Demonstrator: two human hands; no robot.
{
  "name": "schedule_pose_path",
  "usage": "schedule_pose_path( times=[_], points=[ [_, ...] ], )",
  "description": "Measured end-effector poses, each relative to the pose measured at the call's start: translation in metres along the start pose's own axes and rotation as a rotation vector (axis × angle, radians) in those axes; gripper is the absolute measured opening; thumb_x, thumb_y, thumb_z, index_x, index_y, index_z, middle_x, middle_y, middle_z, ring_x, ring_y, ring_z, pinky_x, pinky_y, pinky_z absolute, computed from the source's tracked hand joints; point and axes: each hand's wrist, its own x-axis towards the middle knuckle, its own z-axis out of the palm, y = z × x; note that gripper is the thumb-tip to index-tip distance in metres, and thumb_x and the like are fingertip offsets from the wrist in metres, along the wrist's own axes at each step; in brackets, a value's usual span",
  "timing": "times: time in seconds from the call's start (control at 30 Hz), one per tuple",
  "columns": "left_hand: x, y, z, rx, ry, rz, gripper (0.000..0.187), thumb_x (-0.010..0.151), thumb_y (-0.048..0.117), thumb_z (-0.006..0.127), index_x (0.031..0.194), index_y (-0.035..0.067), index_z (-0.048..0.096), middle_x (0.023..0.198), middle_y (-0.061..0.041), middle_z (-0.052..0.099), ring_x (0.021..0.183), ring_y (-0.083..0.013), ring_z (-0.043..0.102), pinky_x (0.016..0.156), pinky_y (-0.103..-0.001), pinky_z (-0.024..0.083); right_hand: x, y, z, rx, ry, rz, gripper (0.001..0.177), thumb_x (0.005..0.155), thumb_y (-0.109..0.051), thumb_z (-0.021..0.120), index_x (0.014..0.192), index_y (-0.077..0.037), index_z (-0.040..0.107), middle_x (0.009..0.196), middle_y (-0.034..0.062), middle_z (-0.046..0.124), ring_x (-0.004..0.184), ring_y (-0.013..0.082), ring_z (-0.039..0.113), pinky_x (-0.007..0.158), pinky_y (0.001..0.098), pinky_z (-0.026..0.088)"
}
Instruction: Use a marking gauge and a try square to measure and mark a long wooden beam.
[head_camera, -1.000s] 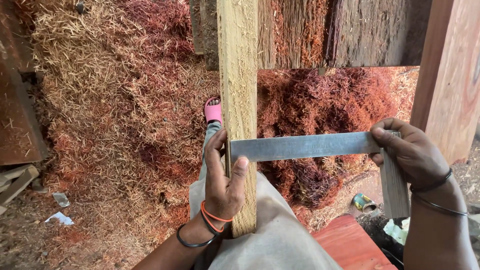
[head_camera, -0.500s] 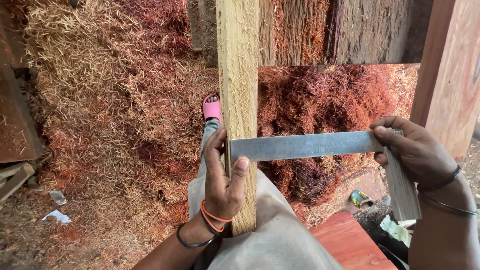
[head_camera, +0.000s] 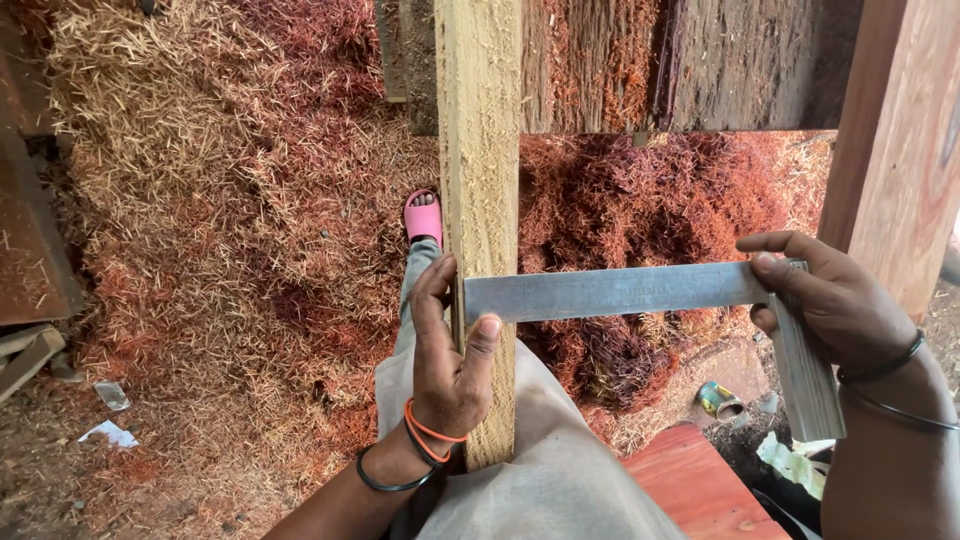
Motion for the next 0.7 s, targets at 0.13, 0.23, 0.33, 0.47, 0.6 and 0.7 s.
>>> schedule_pose_path(
  times=[0.13, 0.23, 0.33, 0.47, 0.6, 0.7],
  points=[
    [0.000, 0.000, 0.001, -0.007, 0.002, 0.000, 0.068, 0.110, 0.039, 0.052, 0.154, -0.007, 0.029, 0.158, -0.024, 0.038, 0.151, -0.0354, 0.039, 0.128, -0.044, 0.030, 0.006, 0.012, -0.006, 0.056, -0.034, -0.077, 0.034, 0.106, -0.021, 0.053, 0.136, -0.007, 0.060, 0.086, 0.0047, 0.061, 0.062, 0.0106, 0.060, 0.050, 0.0224, 0.049],
    [0.000, -0.001, 0.001, -0.007, 0.004, 0.006, 0.066, 0.110, 0.038, 0.052, 0.153, -0.007, 0.031, 0.157, -0.023, 0.038, 0.150, -0.0358, 0.040, 0.127, -0.044, 0.031, 0.006, 0.016, -0.006, 0.105, -0.051, -0.115, 0.033, 0.107, -0.020, 0.053, 0.136, -0.007, 0.060, 0.085, 0.0045, 0.059, 0.063, 0.0107, 0.060, 0.051, 0.0222, 0.050],
    [0.000, -0.002, 0.002, -0.019, 0.002, 0.004, 0.065, 0.110, 0.037, 0.052, 0.153, -0.007, 0.032, 0.157, -0.023, 0.038, 0.150, -0.0357, 0.040, 0.127, -0.044, 0.032, 0.007, 0.016, -0.005, 0.141, -0.049, -0.132, 0.032, 0.107, -0.019, 0.054, 0.136, -0.006, 0.059, 0.086, 0.0036, 0.059, 0.064, 0.0105, 0.060, 0.054, 0.0217, 0.050],
    [0.000, -0.003, 0.002, -0.013, 0.005, 0.008, 0.063, 0.110, 0.037, 0.052, 0.152, -0.007, 0.033, 0.157, -0.024, 0.037, 0.151, -0.0359, 0.039, 0.128, -0.045, 0.031, 0.009, 0.019, -0.005, 0.165, -0.061, -0.174, 0.031, 0.108, -0.018, 0.054, 0.135, -0.004, 0.059, 0.089, 0.0044, 0.060, 0.066, 0.0106, 0.060, 0.057, 0.0221, 0.051],
    [-0.001, -0.003, 0.002, -0.010, -0.003, -0.001, 0.064, 0.110, 0.037, 0.051, 0.152, -0.008, 0.032, 0.157, -0.024, 0.037, 0.150, -0.0363, 0.039, 0.127, -0.045, 0.031, 0.008, 0.019, -0.006, 0.163, -0.056, -0.185, 0.031, 0.107, -0.017, 0.053, 0.134, -0.004, 0.058, 0.089, 0.0046, 0.061, 0.068, 0.0107, 0.061, 0.059, 0.0226, 0.052],
    [0.000, -0.003, 0.002, -0.022, 0.000, -0.009, 0.065, 0.110, 0.037, 0.051, 0.152, -0.009, 0.032, 0.157, -0.024, 0.037, 0.150, -0.0361, 0.040, 0.127, -0.045, 0.032, 0.009, 0.023, -0.007, 0.169, -0.058, -0.199, 0.031, 0.109, -0.016, 0.053, 0.136, -0.004, 0.058, 0.088, 0.0052, 0.060, 0.067, 0.0116, 0.060, 0.058, 0.0225, 0.051]
  ],
)
